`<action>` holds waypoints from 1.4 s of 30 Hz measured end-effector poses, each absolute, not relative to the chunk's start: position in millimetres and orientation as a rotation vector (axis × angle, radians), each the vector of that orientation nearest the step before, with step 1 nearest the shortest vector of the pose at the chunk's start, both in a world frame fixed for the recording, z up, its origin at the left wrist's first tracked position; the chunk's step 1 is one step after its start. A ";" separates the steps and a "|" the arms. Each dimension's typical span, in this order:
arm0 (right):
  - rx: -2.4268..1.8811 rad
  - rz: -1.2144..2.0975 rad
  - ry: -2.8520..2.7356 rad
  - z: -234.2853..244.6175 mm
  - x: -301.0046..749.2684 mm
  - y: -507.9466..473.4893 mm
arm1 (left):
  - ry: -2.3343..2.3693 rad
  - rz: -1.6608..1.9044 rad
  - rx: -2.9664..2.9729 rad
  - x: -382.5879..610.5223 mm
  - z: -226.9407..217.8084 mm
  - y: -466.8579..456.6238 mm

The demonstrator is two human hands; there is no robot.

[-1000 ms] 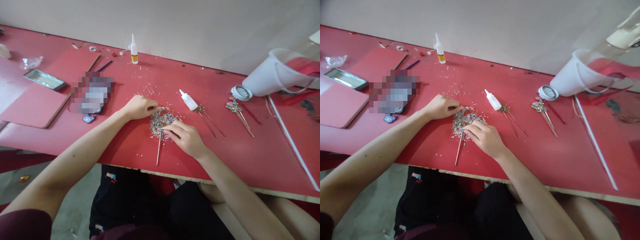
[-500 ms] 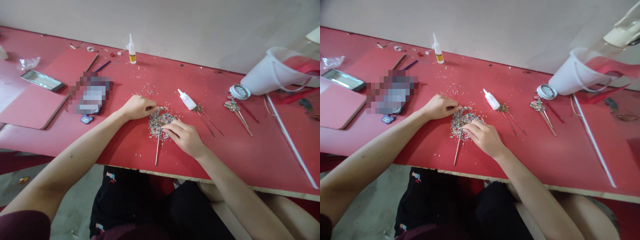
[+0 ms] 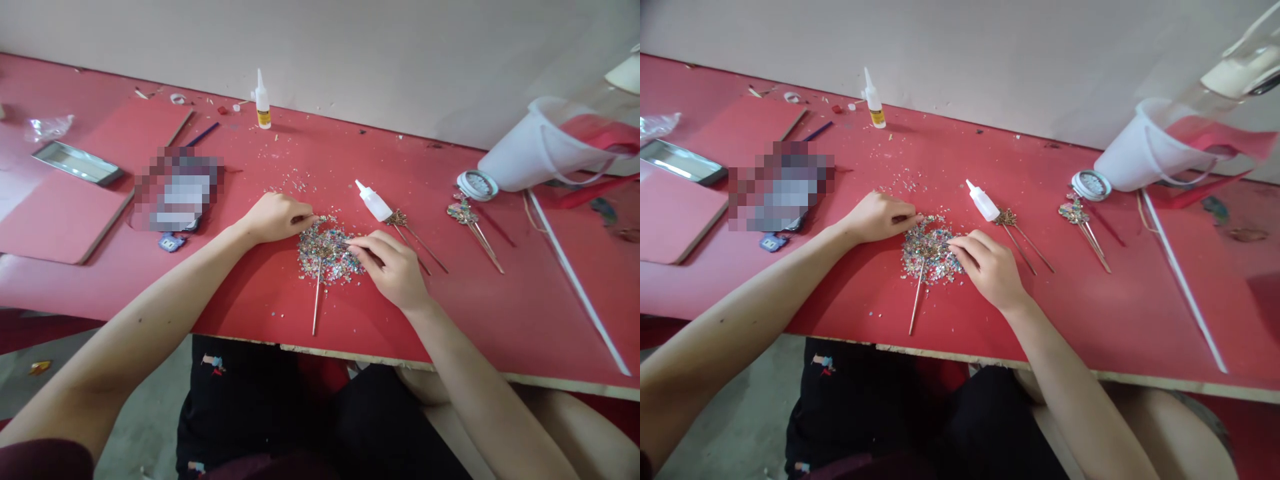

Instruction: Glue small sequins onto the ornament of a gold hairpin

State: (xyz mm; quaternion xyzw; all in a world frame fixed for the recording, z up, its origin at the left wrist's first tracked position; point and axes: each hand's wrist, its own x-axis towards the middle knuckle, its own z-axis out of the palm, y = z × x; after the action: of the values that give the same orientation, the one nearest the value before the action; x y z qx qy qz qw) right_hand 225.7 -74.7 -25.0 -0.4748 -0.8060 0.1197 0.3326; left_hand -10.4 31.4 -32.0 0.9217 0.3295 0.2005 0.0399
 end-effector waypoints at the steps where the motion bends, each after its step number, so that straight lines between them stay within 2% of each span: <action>1: -1.246 0.310 -2.100 -24.3 226.5 -74.4 | 1.010 0.608 2.825 -10.3 -31.8 31.4; 21: -1.226 0.354 -2.191 -26.6 220.4 -78.1 | 0.981 0.598 2.821 -10.6 -31.7 32.5; 32: -1.368 0.288 -1.985 -23.8 224.3 -73.9 | 1.003 0.572 2.802 -9.9 -29.8 30.8; 42: -1.220 0.396 -2.208 -24.9 220.4 -79.1 | 0.982 0.586 2.826 -10.5 -32.2 32.9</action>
State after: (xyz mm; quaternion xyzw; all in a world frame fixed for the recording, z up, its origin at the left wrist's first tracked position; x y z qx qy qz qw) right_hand 220.4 -79.1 -24.9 -0.4573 -0.8275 0.1485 0.2899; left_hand -10.5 32.9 -32.2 0.9259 0.3219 0.1921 0.0466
